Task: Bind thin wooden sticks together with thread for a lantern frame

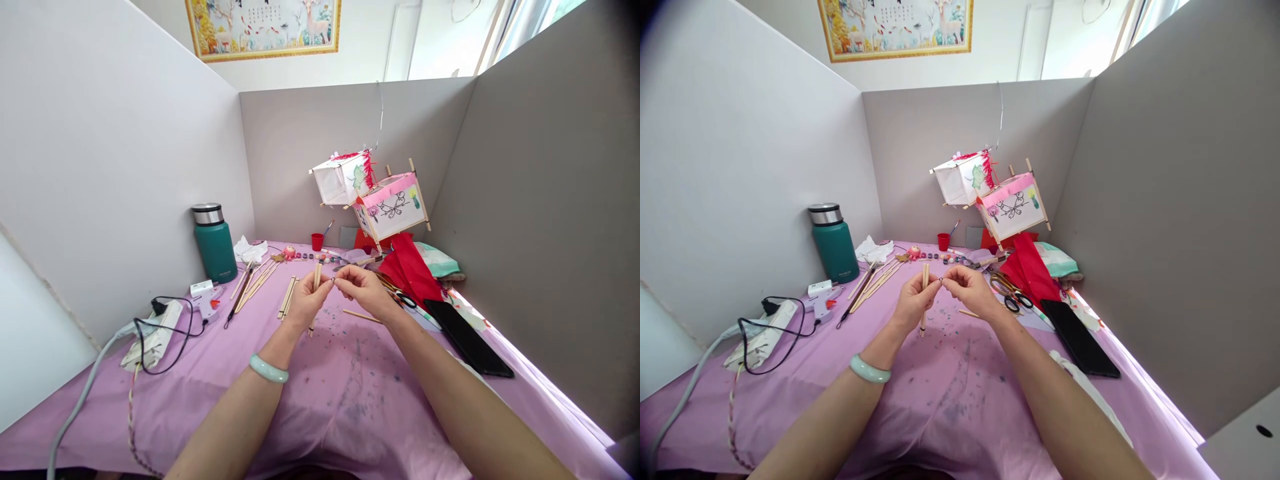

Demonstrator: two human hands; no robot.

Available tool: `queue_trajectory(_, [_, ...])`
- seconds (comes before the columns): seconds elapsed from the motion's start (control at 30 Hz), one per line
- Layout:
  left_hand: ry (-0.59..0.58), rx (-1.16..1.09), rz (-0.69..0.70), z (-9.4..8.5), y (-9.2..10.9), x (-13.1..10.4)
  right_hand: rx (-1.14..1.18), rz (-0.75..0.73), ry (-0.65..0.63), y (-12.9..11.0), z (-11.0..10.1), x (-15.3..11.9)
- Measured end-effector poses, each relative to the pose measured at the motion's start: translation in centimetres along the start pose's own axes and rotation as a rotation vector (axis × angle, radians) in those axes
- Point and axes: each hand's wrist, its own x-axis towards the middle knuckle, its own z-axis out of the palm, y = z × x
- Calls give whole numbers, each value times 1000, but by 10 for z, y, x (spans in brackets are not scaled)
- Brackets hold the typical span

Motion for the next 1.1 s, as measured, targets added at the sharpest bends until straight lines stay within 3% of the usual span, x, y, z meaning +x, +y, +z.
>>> queue_trajectory(0.2, [19, 10, 1, 1, 1, -1, -49, -11, 51, 0, 4, 1])
queue_trajectory(0.3, [-14, -9, -6, 3, 3, -2, 145, 38, 52, -2, 5, 0])
queue_trajectory(0.43, [-8, -27, -11, 3, 4, -1, 466, 297, -217, -7, 4, -3])
queue_trajectory(0.53, [23, 11, 8, 0, 4, 0, 310, 413, -373, -8, 1, -5])
queue_trajectory(0.67, [-107, 27, -68, -2, 6, 0, 3, 259, -378, -9, -4, -7])
queue_trajectory(0.83, [-273, -145, -127, -2, 13, -2, -21, 108, -191, -11, -15, -3])
queue_trajectory(0.97, [-320, -141, -149, -3, 14, -3, -151, -12, -17, -13, -21, 0])
queue_trajectory(1.1, [-256, 54, -93, -4, 13, -3, -370, -180, 31, -16, -25, 0])
